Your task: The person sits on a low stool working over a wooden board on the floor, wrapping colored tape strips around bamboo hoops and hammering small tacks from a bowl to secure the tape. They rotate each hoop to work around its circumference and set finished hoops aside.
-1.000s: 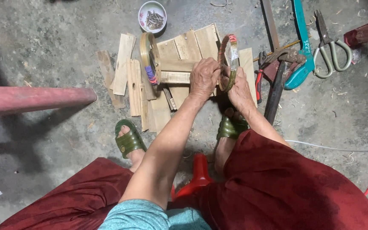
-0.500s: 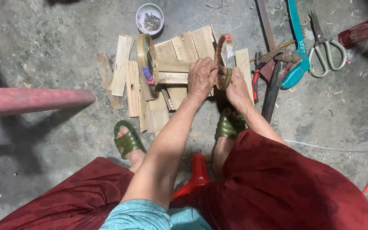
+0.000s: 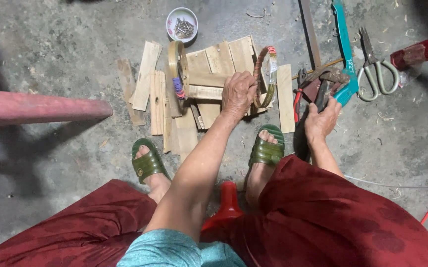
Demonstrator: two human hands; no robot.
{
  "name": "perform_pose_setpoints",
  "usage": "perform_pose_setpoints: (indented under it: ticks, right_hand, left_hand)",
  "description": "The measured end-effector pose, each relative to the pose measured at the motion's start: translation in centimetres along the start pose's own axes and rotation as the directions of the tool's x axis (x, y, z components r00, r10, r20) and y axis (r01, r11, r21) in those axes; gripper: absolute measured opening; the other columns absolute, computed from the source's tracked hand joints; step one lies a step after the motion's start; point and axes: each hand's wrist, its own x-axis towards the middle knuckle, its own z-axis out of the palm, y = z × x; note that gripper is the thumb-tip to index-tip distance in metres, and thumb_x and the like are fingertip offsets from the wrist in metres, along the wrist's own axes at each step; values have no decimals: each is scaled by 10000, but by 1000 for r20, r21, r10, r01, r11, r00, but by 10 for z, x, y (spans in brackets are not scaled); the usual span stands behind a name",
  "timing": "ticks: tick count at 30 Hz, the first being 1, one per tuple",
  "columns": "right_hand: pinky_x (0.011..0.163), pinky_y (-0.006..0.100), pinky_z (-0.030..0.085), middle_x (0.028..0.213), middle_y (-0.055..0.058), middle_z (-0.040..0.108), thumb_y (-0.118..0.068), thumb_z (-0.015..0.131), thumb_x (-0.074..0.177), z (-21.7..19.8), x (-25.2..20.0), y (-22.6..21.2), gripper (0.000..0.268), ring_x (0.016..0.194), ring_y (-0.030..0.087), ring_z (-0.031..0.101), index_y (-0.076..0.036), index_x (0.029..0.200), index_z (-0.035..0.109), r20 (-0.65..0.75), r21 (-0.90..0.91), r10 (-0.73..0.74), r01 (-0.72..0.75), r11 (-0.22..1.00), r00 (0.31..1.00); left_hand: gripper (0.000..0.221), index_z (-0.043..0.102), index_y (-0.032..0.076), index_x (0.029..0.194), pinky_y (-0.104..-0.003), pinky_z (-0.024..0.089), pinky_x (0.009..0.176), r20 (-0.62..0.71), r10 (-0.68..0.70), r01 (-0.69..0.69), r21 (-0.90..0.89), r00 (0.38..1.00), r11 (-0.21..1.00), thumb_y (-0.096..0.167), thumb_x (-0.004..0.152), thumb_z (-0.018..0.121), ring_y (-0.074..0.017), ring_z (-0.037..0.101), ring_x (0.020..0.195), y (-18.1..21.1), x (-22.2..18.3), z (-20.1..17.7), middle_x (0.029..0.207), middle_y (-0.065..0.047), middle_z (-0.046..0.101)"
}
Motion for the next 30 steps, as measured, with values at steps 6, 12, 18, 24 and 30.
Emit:
perform_pose_setpoints:
  ticks: [6,12,18,24,30]
  right_hand:
    - [800,426,472,1034,148,546,-54,823,887,-31,-6,-26,340,931,346,612,-51,1165,626,-60,185,-77,87,979,995]
    - [371,238,480,712,136,636,-258,607,1111,-87,-14,-114,158,474,164,619,-107,1083,646,408,669,60,-343,659,911]
    - [304,271,482,728,175,635,-191,613,1058,-77,-21,-132,245,426,212,620,-86,1269,680,544,676,-67,-389,626,836]
    - [284,244,436,740,225,624,-246,574,1060,-79,-13,-136,318,369,175,554,-73,1318,640,625,679,-118,-463,570,772]
    - [292,224,433,704,209,631,-244,568,1066,-83,-13,-145,296,375,152,554,-51,1279,642,610,688,-124,-446,573,782]
  left_hand:
    - [152,608,206,752,-348,478,819,-14,-4,5,16,1000,1000,177,835,732,-199,625,882,-4,-2,5,768,20,579]
    - [153,597,212,755,-352,477,815,-8,11,-11,27,1000,1000,186,831,727,-202,618,886,-2,-1,1,774,24,569]
    - [136,605,223,764,-347,474,814,-8,3,-3,22,1000,1000,198,837,717,-195,616,885,-3,-1,2,774,36,571]
    - [149,569,221,759,-343,470,802,4,13,-13,58,1000,998,176,850,677,-192,605,873,6,0,-6,763,25,543]
    - [129,577,203,774,-375,470,786,22,25,-26,47,999,999,161,833,683,-220,602,877,-4,-1,2,779,11,542]
